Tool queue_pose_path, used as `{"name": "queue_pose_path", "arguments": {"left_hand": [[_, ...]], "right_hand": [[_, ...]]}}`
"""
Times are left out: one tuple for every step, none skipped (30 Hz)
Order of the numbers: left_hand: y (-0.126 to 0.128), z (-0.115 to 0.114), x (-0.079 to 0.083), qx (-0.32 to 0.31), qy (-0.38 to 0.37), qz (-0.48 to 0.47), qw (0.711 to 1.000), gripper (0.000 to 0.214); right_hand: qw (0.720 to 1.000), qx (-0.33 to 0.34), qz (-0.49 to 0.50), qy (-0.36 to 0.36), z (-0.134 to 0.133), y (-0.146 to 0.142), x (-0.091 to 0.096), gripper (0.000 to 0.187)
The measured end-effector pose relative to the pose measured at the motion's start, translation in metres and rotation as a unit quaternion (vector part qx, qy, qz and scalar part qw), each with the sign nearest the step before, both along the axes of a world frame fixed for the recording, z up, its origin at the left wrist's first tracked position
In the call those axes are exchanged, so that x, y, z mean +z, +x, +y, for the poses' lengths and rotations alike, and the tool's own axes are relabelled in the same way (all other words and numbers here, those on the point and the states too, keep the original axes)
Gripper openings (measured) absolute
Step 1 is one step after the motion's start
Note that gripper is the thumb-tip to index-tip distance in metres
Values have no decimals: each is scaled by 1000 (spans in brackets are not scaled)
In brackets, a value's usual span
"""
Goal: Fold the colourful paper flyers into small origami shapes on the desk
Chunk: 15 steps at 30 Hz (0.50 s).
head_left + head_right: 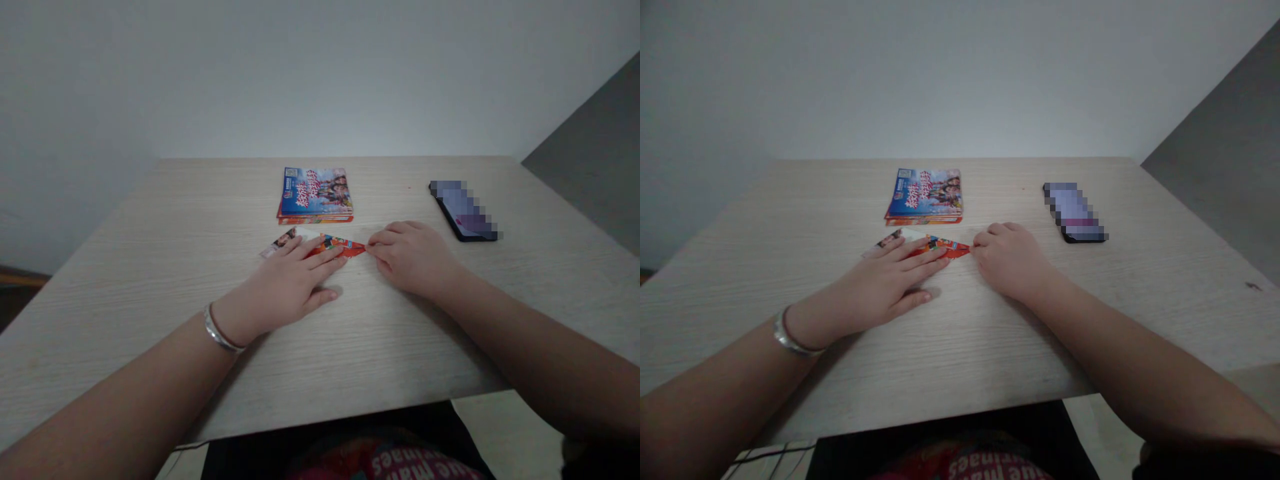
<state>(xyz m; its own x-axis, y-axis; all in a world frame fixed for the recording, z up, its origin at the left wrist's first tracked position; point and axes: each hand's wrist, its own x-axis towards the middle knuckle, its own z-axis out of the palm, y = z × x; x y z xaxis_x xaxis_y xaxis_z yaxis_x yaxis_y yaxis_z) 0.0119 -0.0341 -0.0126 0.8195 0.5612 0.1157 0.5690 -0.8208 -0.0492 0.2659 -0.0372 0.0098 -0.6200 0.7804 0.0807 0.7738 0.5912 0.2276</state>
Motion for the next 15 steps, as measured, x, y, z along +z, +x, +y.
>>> {"name": "queue_pose_path", "arguments": {"left_hand": [[0, 1, -1, 1, 7, -2, 1000, 56], [2, 2, -1, 4, 13, -5, 1000, 56], [4, 3, -1, 6, 16, -7, 1000, 55], [7, 4, -1, 7, 19, -9, 1000, 54], [10, 5, -1, 8, 18, -10, 1000, 54], [12, 5, 0, 8, 16, -10, 1000, 55], [14, 6, 0, 10, 12, -11, 1000, 56], [15, 6, 0, 13, 7, -13, 1000, 57], [15, 6, 0, 15, 2, -14, 1000, 57], [15, 5, 0, 17, -3, -14, 1000, 58], [15, 5, 0, 18, -6, -14, 1000, 58], [15, 5, -1, 18, -7, -13, 1000, 57], [15, 5, -1, 17, -7, -12, 1000, 57], [15, 5, -1, 17, -7, -11, 1000, 57], [15, 5, -1, 16, -7, -11, 1000, 57]], "right_hand": [[1000, -3, -7, 3, -2, -1, 1, 29], [1000, -7, -16, 6, -4, -2, 2, 29], [1000, -13, -27, 9, -6, -3, 4, 29], [999, -17, -39, 11, -8, -5, 5, 29], [999, -19, -48, 12, -9, -6, 5, 29], [998, -19, -52, 14, -10, -7, 5, 30], [998, -16, -50, 16, -11, -7, 4, 30], [999, -13, -42, 20, -12, -7, 2, 31], [999, -10, -28, 23, -11, -7, 0, 33], [1000, -8, -12, 26, -11, -7, -2, 35], [1000, -11, 2, 25, -10, -6, -5, 36], [1000, -16, 14, 22, -10, -6, -7, 37], [999, -16, 21, 19, -9, -5, -8, 37], [999, -12, 24, 17, -8, -5, -9, 37], [1000, -5, 22, 15, -8, -5, -9, 37]]}}
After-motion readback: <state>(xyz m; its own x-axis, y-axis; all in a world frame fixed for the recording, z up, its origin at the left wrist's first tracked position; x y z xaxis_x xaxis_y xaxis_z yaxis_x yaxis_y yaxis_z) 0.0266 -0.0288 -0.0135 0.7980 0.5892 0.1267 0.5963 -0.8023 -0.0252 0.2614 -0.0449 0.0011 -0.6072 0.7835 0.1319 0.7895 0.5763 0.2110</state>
